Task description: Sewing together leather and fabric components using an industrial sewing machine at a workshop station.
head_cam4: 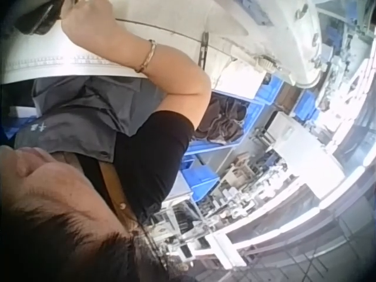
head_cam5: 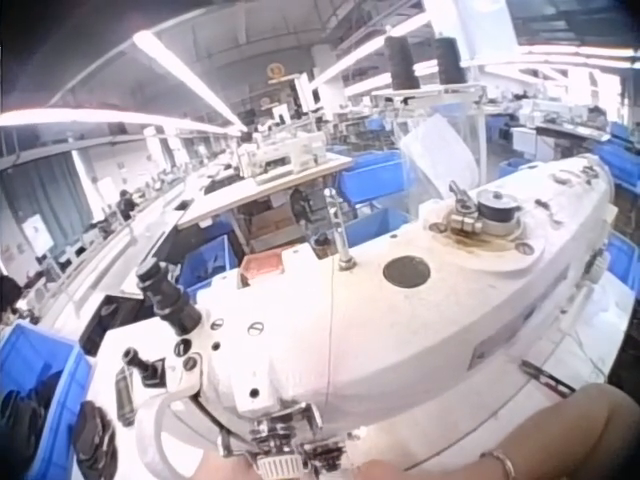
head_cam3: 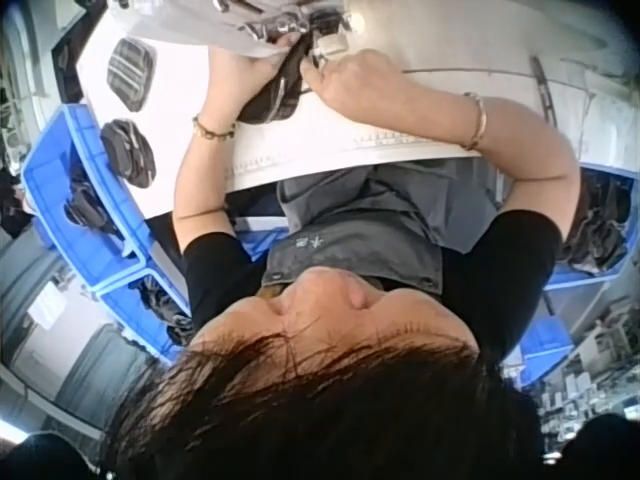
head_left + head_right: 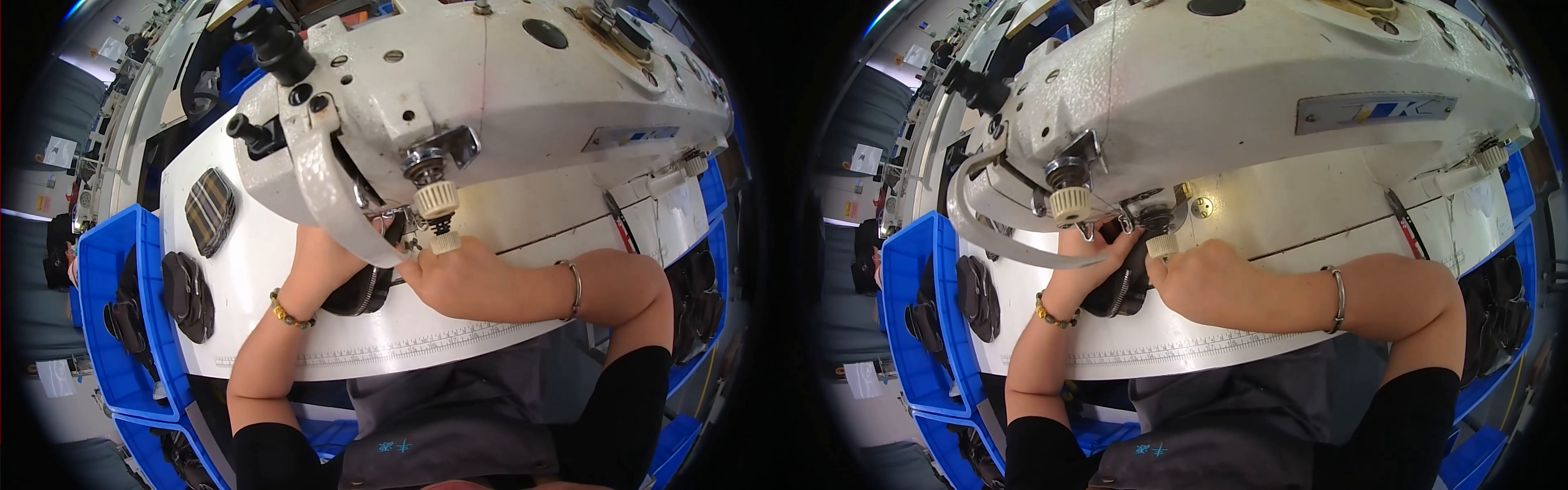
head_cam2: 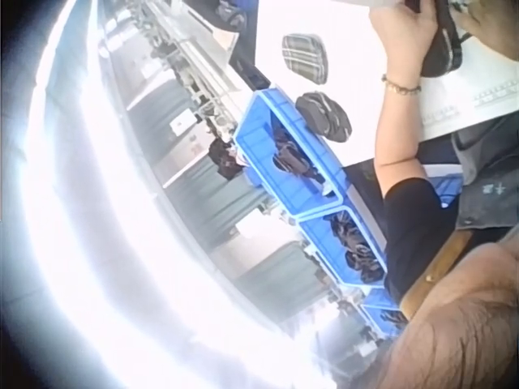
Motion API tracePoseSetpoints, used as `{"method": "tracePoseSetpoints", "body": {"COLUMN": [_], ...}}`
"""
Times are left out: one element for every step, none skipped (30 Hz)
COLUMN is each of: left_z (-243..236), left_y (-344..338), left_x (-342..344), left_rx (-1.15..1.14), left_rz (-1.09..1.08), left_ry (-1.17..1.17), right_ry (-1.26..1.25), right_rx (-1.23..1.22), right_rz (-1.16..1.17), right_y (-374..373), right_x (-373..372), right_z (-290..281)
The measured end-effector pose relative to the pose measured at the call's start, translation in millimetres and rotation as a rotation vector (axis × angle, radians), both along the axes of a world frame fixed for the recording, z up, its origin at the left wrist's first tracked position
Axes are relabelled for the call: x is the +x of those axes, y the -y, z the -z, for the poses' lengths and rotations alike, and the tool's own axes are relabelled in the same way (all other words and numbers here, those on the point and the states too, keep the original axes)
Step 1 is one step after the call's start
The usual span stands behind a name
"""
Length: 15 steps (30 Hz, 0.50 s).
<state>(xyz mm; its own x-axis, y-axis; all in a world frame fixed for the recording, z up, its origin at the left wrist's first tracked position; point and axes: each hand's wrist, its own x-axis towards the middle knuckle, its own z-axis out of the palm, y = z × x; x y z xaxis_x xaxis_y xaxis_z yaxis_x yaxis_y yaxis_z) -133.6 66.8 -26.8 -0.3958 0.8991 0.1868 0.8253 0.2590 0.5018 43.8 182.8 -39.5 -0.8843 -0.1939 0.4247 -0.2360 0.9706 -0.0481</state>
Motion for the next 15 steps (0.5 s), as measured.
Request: {"method": "tracePoseSetpoints", "body": {"left_z": [-4,-6,-8,-10,-12,-13,-13,-13,-13,-12,-13,-16,-18,-18,-17], "left_y": [-1,-2,-2,-2,-2,-2,-3,-4,-4,-5,-5,-4,-3,-4,-5], "left_x": [3,4,6,7,8,9,10,11,10,10,12,14,16,18,20], "left_rx": [-0.008,-0.008,0.003,0.015,0.014,0.005,-0.005,-0.002,0.029,0.061,0.06,0.027,-0.006,-0.006,-0.014], "left_rz": [-0.029,-0.028,-0.017,-0.006,-0.009,-0.026,-0.043,-0.042,-0.031,-0.02,-0.019,-0.042,-0.065,-0.064,-0.088], "left_ry": [-0.025,-0.024,-0.068,-0.112,-0.112,-0.08,-0.047,-0.046,-0.086,-0.126,-0.125,-0.15,-0.175,-0.175,-0.203], "right_ry": [0.03,0.031,0.01,-0.012,-0.012,-0.113,-0.215,-0.214,-0.211,-0.207,-0.206,-0.183,-0.16,-0.161,-0.156], "right_rx": [-0.018,-0.019,0.023,0.064,0.064,0.081,0.099,0.102,0.106,0.11,0.11,0.076,0.042,0.042,0.051], "right_rz": [0.01,0.01,0.011,0.011,0.008,0.047,0.086,0.087,0.064,0.042,0.043,0.016,-0.011,-0.01,-0.026], "right_y": [0,-1,-3,-5,-5,-5,-6,-7,-7,-7,-7,-7,-6,-7,-8], "right_x": [-1,-1,-2,-3,-5,-7,-8,-9,-11,-12,-13,-14,-15,-14,-14], "right_z": [1,0,-3,-5,-4,-1,0,1,2,3,3,4,4,4,5]}}
